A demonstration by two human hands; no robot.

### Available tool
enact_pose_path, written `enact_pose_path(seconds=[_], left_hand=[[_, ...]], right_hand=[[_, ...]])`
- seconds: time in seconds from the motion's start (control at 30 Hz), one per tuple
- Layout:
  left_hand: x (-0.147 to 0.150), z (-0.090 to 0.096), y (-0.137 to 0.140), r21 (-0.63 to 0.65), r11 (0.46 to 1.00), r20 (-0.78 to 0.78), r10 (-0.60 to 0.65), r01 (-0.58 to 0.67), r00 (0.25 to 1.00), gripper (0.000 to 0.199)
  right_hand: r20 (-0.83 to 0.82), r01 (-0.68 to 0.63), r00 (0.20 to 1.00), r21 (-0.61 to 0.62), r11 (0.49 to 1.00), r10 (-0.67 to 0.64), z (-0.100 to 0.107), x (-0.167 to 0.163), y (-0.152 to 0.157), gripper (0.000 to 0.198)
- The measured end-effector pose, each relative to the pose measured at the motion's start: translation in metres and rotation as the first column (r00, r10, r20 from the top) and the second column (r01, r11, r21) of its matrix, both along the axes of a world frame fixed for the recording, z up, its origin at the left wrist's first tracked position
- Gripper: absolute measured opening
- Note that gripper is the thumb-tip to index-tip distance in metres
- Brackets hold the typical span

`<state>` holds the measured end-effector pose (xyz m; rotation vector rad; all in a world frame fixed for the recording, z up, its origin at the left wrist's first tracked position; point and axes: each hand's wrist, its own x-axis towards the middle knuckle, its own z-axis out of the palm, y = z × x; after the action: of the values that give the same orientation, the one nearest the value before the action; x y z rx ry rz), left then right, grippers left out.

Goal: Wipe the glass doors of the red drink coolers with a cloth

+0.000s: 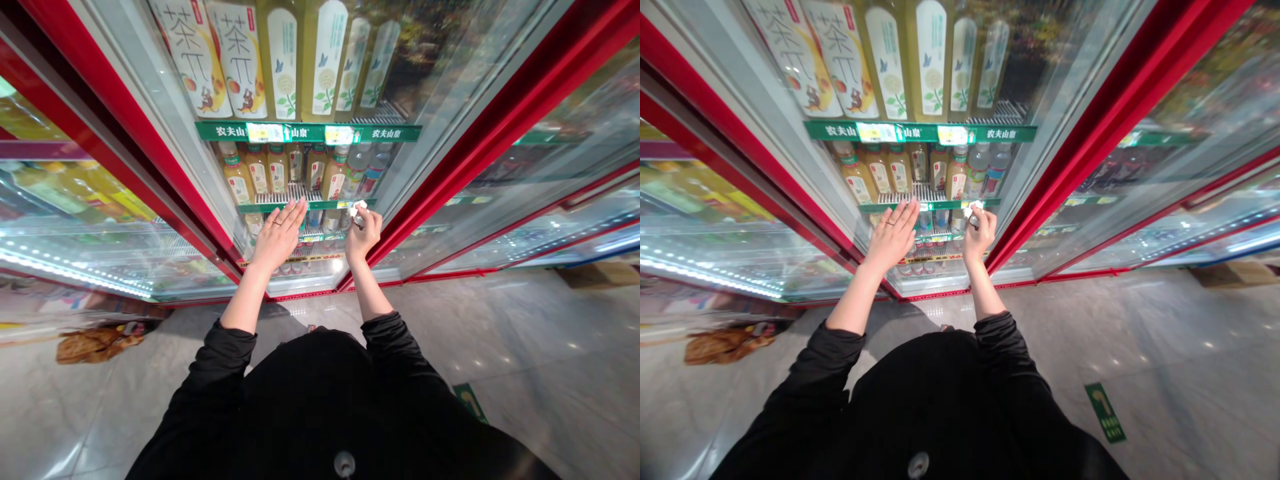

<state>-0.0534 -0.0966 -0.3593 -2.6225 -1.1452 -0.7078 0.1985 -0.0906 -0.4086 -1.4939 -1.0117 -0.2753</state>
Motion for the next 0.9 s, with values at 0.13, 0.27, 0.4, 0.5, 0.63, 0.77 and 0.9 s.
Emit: enact_pose_path(seconds=[0.13, 0.27, 0.4, 0.5, 0.63, 0.77, 0.9], left_hand=[[-0.009, 0.003, -0.002, -0.017, 1.000, 0.002, -0.017, 0.017, 1.000, 0.090], [-0.019, 0.004, -0.001, -0.023, 1.000, 0.036, 0.008, -0.007, 0.999, 0.093], [-0.025, 0.002, 0.000, -0.025, 1.000, 0.038, 0.011, -0.010, 0.999, 0.092], [-0.027, 0.002, 0.001, -0.021, 1.000, 0.036, 0.008, -0.007, 0.999, 0.091], [-0.033, 0.004, 0.002, -0.006, 1.000, 0.036, 0.023, -0.023, 0.999, 0.092], [-0.038, 0.003, 0.003, -0.001, 0.999, 0.048, 0.041, -0.041, 0.998, 0.092], [-0.040, 0.001, 0.003, -0.004, 0.999, 0.063, 0.043, -0.042, 0.997, 0.092]], right_hand=[[-0.046, 0.055, 0.998, 0.080, 0.995, -0.051, 0.014, 0.017, 0.008, 0.025], [-0.106, 0.097, 0.990, 0.067, 0.993, -0.089, 0.011, 0.000, 0.004, 0.024], [-0.042, 0.049, 0.998, 0.004, 0.999, -0.048, 0.007, -0.038, 0.004, 0.028], [0.005, -0.040, 0.999, -0.003, 0.999, 0.040, 0.010, -0.045, 0.009, 0.027], [-0.042, -0.019, 0.999, -0.014, 1.000, 0.019, 0.007, -0.030, 0.003, 0.031], [-0.072, 0.017, 0.997, -0.037, 0.999, -0.020, -0.006, -0.036, -0.007, 0.032], [-0.038, -0.041, 0.998, -0.044, 0.998, 0.039, -0.008, -0.059, -0.004, 0.031]])
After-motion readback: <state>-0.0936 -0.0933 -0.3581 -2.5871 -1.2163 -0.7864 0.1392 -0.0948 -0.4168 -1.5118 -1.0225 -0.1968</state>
